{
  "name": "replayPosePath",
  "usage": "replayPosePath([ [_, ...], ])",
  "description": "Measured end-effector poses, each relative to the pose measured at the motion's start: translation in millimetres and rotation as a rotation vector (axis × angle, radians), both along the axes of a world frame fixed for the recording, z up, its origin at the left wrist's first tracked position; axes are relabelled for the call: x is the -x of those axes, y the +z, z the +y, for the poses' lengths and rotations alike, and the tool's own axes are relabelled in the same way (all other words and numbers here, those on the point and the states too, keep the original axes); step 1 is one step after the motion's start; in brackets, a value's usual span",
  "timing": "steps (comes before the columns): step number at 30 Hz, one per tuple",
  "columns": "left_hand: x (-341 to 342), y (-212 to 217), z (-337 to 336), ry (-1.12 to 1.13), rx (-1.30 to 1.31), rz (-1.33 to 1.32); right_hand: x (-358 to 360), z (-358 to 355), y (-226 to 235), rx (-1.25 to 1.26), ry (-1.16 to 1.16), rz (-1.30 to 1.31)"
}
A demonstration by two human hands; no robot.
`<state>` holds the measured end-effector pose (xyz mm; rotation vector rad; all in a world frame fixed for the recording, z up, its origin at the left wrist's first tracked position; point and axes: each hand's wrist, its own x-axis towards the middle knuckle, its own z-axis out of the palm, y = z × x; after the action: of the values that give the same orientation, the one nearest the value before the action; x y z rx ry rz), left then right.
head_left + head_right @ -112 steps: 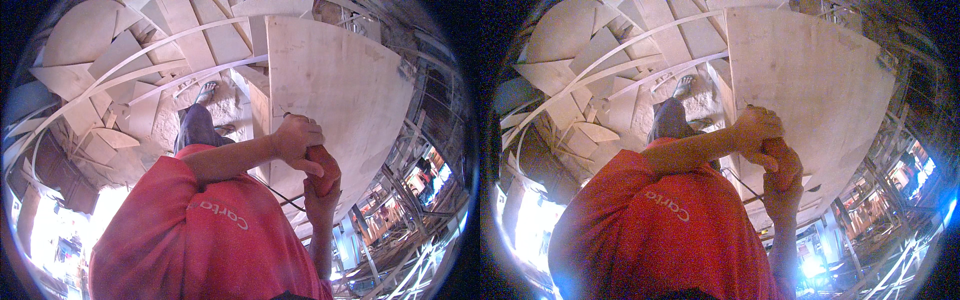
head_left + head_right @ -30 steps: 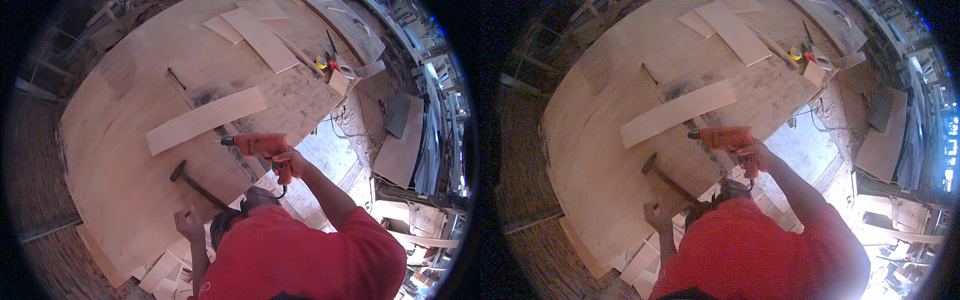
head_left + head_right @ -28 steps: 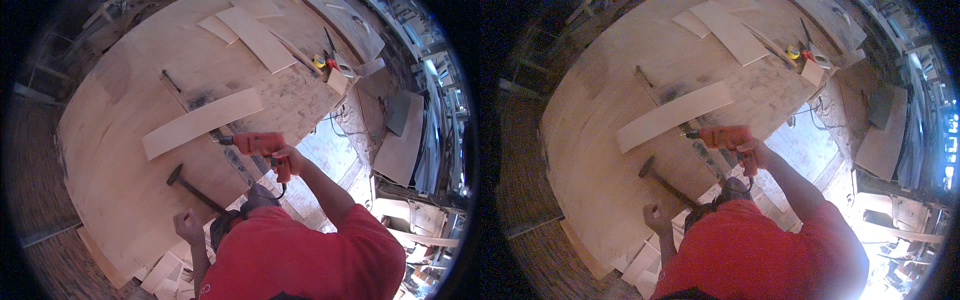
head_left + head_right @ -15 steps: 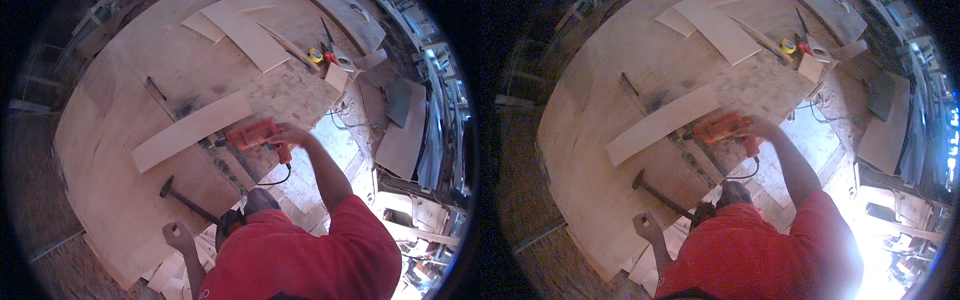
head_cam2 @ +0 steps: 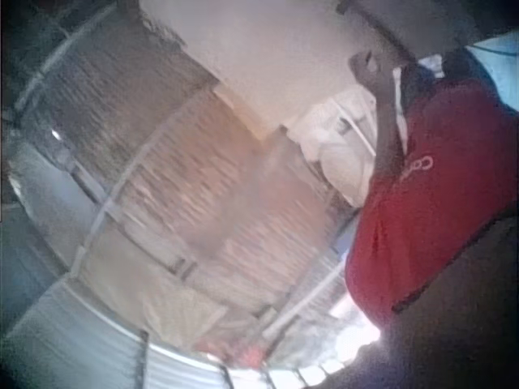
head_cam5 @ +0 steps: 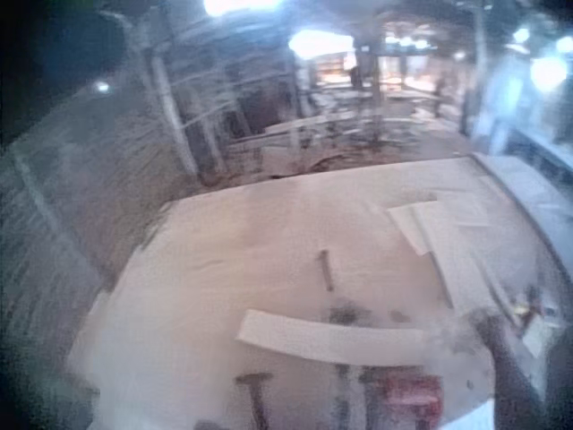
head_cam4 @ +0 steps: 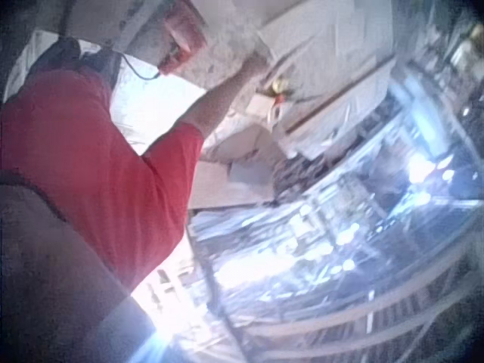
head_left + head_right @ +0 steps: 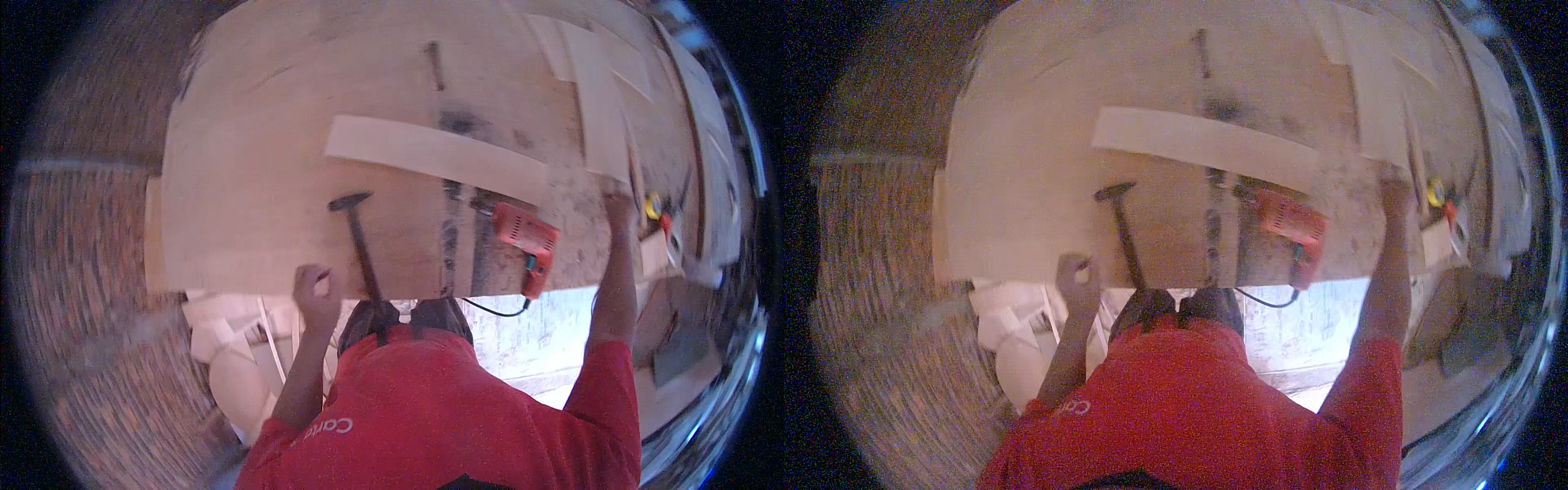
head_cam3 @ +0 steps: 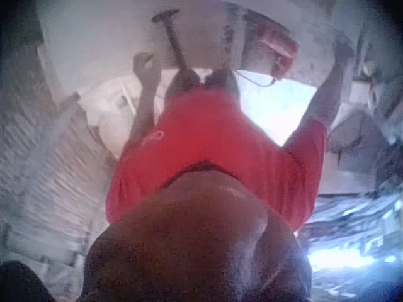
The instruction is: The person uses a power drill to fasten small wooden strips to a larger wooden board. They repeatedly pick up strips, position them, and drill screws to secure them in place.
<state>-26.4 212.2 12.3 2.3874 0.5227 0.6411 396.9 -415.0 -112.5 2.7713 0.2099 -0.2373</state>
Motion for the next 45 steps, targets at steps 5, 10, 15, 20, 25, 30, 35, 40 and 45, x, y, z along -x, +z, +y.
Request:
replayPosePath([
  [5,-6,8,-21,0.019,0.259,-0.006,38,36,13,-0.582,0.071,-0.177],
  [10,-17,1,-59,0.035,0.971,0.179,169,240,65,-1.384,-0.035,0.443],
  [15,-25,9,-52,-0.198,1.333,0.297,291,376,120,-1.604,-0.158,1.046],
  [20,-6,7,-8,-0.232,1.397,0.423,323,422,115,-1.708,-0.325,1.203],
  [25,3,2,31,-0.251,1.415,0.481,323,452,113,-1.563,-0.303,1.364],
  [30,7,-13,72,-0.187,1.204,0.431,169,459,94,-0.945,0.356,0.069],
  [35,-1,-23,126,-0.033,1.000,0.297,93,450,96,-0.563,0.381,0.224],
  [40,-19,-4,165,0.113,0.823,0.056,66,404,123,-0.598,0.224,0.310],
  [45,-18,-1,181,0.271,0.707,-0.014,137,400,101,-1.152,0.030,0.358],
])
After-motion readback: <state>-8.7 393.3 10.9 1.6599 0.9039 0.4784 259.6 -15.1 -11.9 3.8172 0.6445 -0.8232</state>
